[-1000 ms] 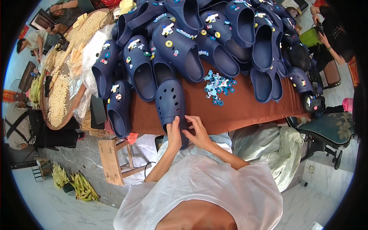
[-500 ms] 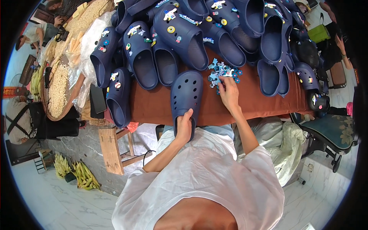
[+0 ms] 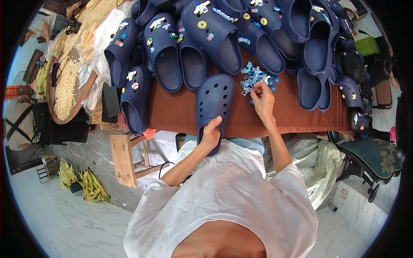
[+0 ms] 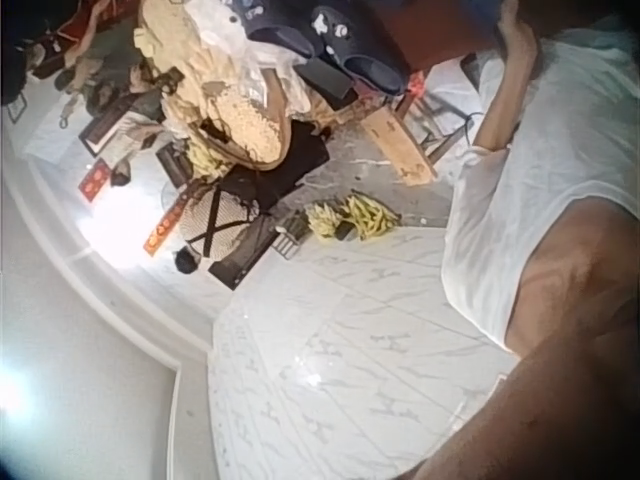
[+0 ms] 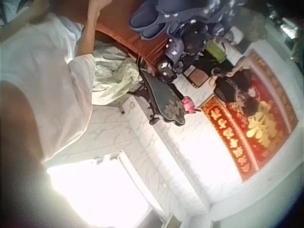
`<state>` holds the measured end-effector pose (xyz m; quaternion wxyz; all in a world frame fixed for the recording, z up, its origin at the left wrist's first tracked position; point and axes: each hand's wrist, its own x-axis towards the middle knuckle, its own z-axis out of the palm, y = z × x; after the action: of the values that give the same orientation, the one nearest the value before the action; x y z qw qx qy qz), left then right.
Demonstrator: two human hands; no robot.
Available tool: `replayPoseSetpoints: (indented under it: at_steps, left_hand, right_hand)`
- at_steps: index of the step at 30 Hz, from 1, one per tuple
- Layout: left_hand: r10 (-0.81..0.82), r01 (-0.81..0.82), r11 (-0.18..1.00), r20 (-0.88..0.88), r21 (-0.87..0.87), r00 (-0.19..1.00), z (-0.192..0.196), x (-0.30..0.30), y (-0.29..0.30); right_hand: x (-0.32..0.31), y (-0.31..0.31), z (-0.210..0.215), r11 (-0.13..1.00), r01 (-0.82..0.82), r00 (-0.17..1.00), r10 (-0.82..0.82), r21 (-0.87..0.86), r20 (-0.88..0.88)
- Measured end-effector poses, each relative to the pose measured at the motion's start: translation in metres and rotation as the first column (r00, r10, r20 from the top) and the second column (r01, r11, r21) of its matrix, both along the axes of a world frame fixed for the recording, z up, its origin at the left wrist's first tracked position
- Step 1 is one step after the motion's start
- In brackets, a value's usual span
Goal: Decorate blue clogs with various cartoon charms.
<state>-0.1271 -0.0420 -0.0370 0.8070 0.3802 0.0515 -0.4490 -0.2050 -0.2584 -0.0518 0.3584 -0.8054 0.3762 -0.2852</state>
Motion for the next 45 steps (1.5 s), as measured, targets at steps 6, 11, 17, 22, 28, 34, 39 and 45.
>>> replayPoseSetpoints:
  at_steps: [6,11,17,22,28,34,39,45]
  left_hand:
    - [0.058,-0.062,0.998,-0.128,-0.027,0.99,-0.014,0.0,-0.013]
    - [0.086,-0.08,0.995,-0.138,0.052,0.987,0.007,-0.006,-0.022]
    - [-0.008,0.023,0.975,-0.068,0.223,0.998,0.01,-0.017,-0.009]
    - [-0.135,0.154,0.94,-0.082,0.303,0.987,0.018,-0.017,-0.004]
    - [-0.158,0.15,0.939,0.001,0.311,0.987,0.02,-0.016,-0.003]
    - [-0.32,0.248,0.823,0.055,0.511,0.946,0.047,-0.012,-0.002]
    - [-0.43,0.314,0.795,0.118,0.518,0.895,0.057,-0.006,0.007]
    - [-0.517,0.389,0.739,0.093,0.55,0.851,0.059,-0.001,0.01]
  right_hand:
    - [0.014,0.021,0.048,0.994,-0.094,0.985,0.102,-0.058,0.139]
    - [0.031,0.035,0.068,0.936,-0.245,0.948,0.285,-0.253,0.138]
    - [0.04,0.041,0.072,0.87,-0.302,0.932,0.356,-0.389,0.072]
    - [0.032,0.042,0.073,0.842,-0.409,0.894,0.447,-0.351,0.033]
    - [0.026,0.034,0.073,0.849,-0.476,0.87,0.493,-0.228,0.021]
    - [0.022,0.015,0.086,0.819,-0.477,0.858,0.513,0.319,-0.034]
    - [0.018,0.001,0.079,0.809,-0.488,0.841,0.537,0.328,-0.073]
    - [0.015,-0.013,0.072,0.708,-0.523,0.791,0.611,0.475,-0.039]
